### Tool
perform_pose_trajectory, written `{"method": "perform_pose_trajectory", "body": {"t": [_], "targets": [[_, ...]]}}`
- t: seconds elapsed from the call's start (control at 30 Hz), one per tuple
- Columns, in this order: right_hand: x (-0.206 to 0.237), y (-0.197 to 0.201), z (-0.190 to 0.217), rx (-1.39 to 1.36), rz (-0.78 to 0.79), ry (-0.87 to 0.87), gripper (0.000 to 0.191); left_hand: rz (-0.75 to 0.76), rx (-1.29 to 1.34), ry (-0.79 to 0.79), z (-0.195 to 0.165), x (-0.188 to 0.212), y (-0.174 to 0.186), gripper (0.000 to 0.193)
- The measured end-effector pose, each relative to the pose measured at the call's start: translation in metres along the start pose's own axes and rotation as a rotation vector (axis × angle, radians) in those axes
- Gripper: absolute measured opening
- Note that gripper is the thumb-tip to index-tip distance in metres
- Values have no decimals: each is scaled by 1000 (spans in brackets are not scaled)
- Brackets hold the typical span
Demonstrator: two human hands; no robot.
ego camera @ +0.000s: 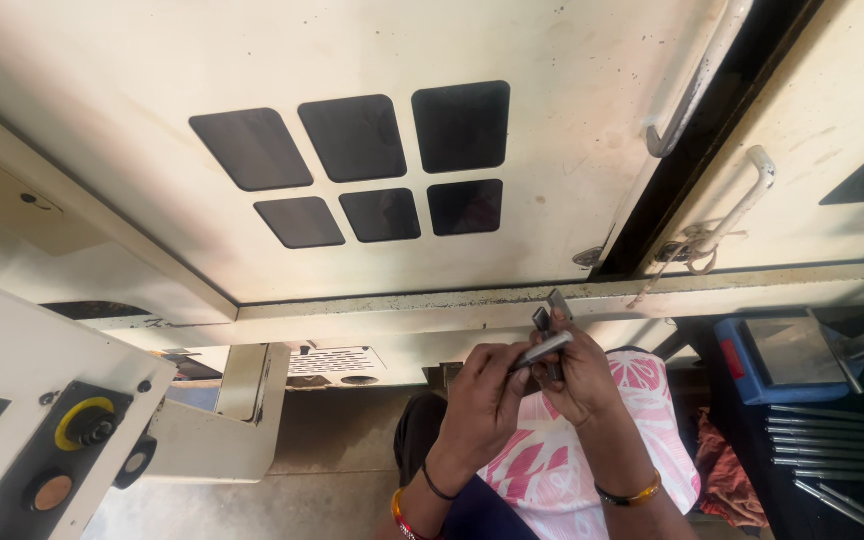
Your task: The person operates a CNC lathe machine by opening and closing the safety door, inserting a metal rod into the chuck, and using a wrench to tighten it. They also interact with the machine's control panel and use a dial indicator to measure the rod.
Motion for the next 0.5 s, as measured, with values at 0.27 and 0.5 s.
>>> {"method": "perform_pose_trajectory", "body": {"t": [0.27,0.5], "targets": [[2,-1,3,-28,-34,-60,31,-101,-52,-55,6,3,-8,33],[4,-3,3,37,-79,-28,33,-163,-39,-85,3,4,-9,30]]}}
Point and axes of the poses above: each hand's wrist, its own x-axis away from the middle knuckle, its own y-axis out of the back of the hand, z = x × y, the point moved 1 cm from there along -x, towards the middle knuckle, and after that the axes turned 1 degree about z, right-handed, at the moved point
